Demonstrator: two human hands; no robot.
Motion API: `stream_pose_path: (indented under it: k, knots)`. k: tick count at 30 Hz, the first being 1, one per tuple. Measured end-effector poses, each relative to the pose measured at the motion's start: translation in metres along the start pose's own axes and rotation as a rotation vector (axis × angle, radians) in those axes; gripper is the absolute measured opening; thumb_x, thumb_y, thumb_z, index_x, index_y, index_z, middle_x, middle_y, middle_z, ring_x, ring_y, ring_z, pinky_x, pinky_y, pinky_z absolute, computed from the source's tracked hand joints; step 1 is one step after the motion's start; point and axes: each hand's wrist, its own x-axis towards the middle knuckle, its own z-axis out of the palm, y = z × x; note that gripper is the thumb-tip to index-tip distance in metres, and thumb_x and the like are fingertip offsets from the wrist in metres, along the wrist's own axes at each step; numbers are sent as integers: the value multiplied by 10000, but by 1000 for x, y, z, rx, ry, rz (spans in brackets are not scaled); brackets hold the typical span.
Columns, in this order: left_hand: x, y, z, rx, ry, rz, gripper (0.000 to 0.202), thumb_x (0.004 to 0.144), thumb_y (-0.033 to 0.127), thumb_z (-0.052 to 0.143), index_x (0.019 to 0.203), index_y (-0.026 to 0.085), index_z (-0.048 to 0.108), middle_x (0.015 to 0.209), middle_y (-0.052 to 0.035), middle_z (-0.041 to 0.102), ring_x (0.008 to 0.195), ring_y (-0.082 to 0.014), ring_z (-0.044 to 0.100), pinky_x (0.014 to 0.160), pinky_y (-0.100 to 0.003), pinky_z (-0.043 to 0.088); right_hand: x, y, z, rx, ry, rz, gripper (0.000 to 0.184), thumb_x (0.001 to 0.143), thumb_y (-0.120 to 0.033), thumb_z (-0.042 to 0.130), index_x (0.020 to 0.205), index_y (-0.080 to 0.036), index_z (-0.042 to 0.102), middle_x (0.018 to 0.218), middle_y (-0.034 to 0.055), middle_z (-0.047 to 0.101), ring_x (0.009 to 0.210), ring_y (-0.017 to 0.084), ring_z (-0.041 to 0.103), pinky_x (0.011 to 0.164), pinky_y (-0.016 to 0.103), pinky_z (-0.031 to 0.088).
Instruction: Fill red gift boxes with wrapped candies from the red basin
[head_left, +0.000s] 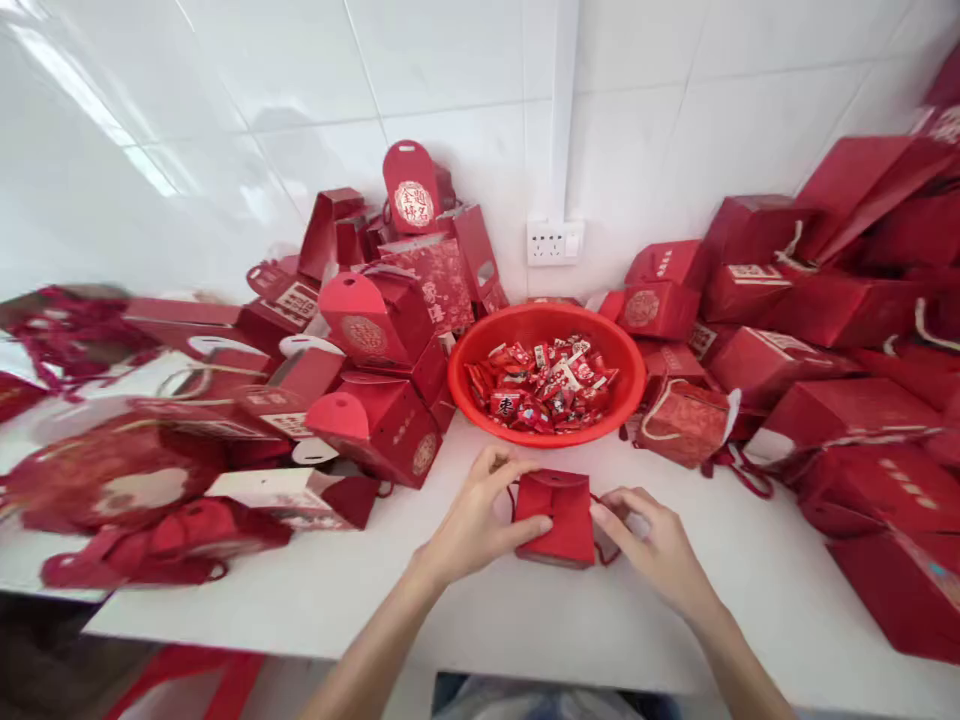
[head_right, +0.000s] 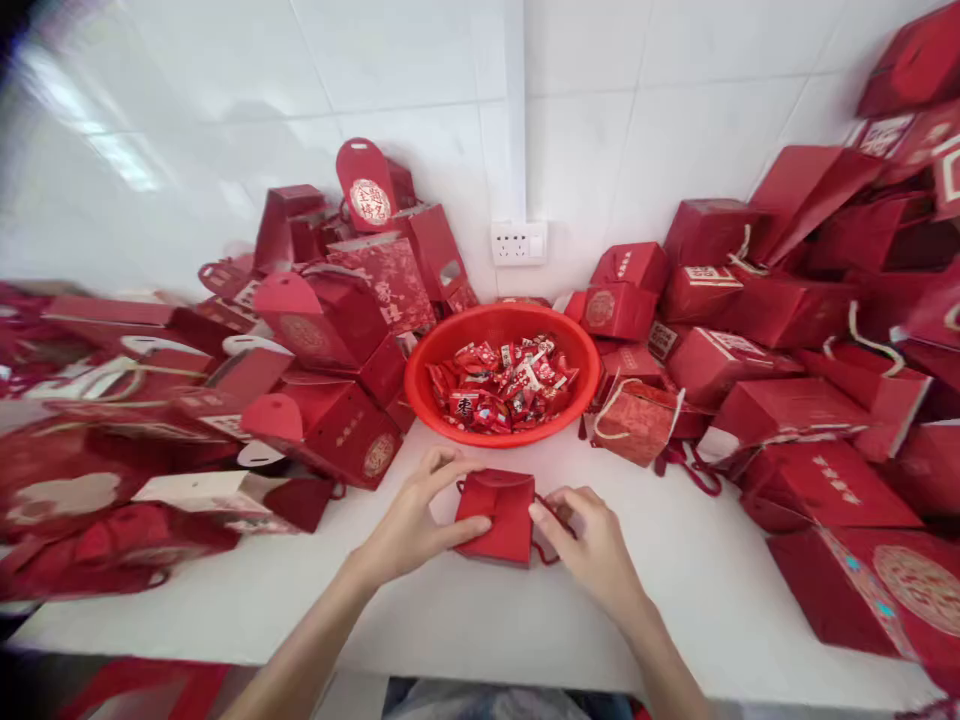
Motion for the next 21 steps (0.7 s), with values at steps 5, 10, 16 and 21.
stream_pose_path:
  k: [5,10,16,21]
  knots:
    - [-3,-1,2,-44,-12,-69,359,859,364,746,1182,221,686,1231,-85,546,1173,-239,578,1076,-383,456,-3,-7,-17,240,-106,30,419,820,-568,705,644,-191,660,615,13,591,607,162,530,600,295,429]
    - [-1,7,2,-1,-45,-179,381,892,427,677,1219,231,677,1082,-59,590,832,-173,611,837,-336,539,-6,-19,-27,534,-58,-61,343,787,-528,794,948,-226,769,713,17,684,667,165,620,636,278,510]
    - [6,23,-6,95,-40,-156,308,877,375,701,1145,228,746,982,-48,617,785,-171,593,797,-318,521,-3,-47,-13,307,-158,-153,279,860,-382,728,1079,-209,749,1030,95,771,820,198,677,777,341,586]
    - [13,35,-38,-63,-122,-72,258,926,386,657,1074,218,786,984,-66,648,819,-169,615,741,-283,513,1,-63,-8,129,-176,-187,260,896,-365,652,1067,-188,739,1029,86,772,773,181,668,784,335,589]
